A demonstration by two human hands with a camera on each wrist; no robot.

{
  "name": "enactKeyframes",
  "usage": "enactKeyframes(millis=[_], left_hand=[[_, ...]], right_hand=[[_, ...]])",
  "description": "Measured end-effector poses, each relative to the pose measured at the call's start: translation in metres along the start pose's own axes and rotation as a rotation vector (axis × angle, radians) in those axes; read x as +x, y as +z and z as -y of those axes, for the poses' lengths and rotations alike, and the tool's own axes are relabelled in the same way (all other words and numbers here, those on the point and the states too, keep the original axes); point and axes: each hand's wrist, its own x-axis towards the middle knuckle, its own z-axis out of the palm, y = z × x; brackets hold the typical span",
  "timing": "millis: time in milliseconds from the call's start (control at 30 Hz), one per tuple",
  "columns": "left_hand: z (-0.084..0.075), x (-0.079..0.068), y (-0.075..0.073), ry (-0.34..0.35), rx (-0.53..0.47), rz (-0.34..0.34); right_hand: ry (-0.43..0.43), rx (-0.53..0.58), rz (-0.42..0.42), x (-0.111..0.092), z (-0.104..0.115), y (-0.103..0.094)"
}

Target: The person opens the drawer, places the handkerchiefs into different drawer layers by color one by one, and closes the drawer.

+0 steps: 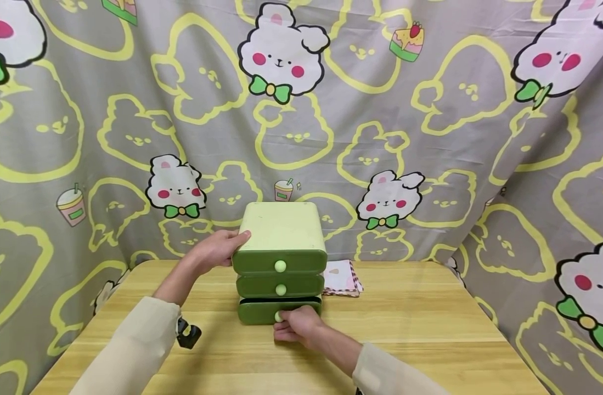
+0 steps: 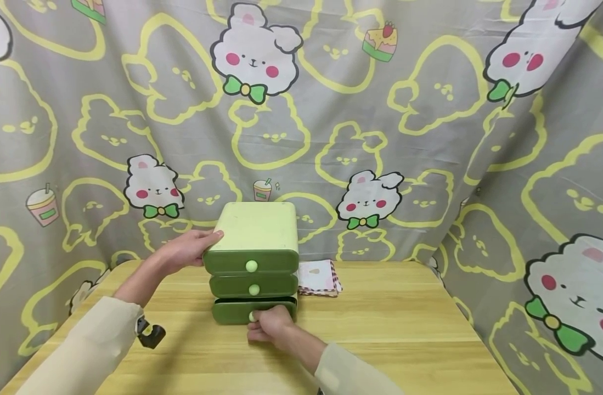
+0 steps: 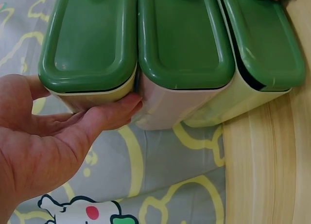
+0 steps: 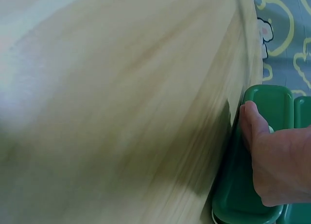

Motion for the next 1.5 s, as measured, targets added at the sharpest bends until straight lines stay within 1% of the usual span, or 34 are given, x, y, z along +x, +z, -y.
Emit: enactKeyframes(millis=[233, 500, 767, 1000, 1100, 1300, 1500], left_hand=[[0.001, 0.0, 0.001, 0.003, 0.014, -0.003], [0.001, 0.0, 0.001, 0.005, -0.002, 0.003], [0.003, -0.001, 0.001, 0.017, -0.007, 0.006], [0.003, -0.001, 0.0, 0.021, 0.0, 0.008], [0.003, -0.001, 0.001, 0.019, -0.002, 0.008], [0.003, -0.001, 0.0, 0.022, -0.008, 0.005], [0.002, -0.002, 0.0, 0.023, -0.01, 0.007]], right_hand=[[0.025, -0.004, 0.024, -0.018, -0.004, 0.001], [0.058, -0.02, 0.046, -0.041, -0.013, 0.001], [0.111, -0.043, 0.041, -0.061, -0.016, 0.006], [0.14, -0.062, 0.03, -0.071, -0.016, 0.011], [0.138, -0.07, 0.034, -0.076, -0.017, 0.011], [0.13, -0.126, 0.046, -0.085, -0.021, 0.008], [0.096, -0.131, 0.04, -0.089, -0.026, 0.009]])
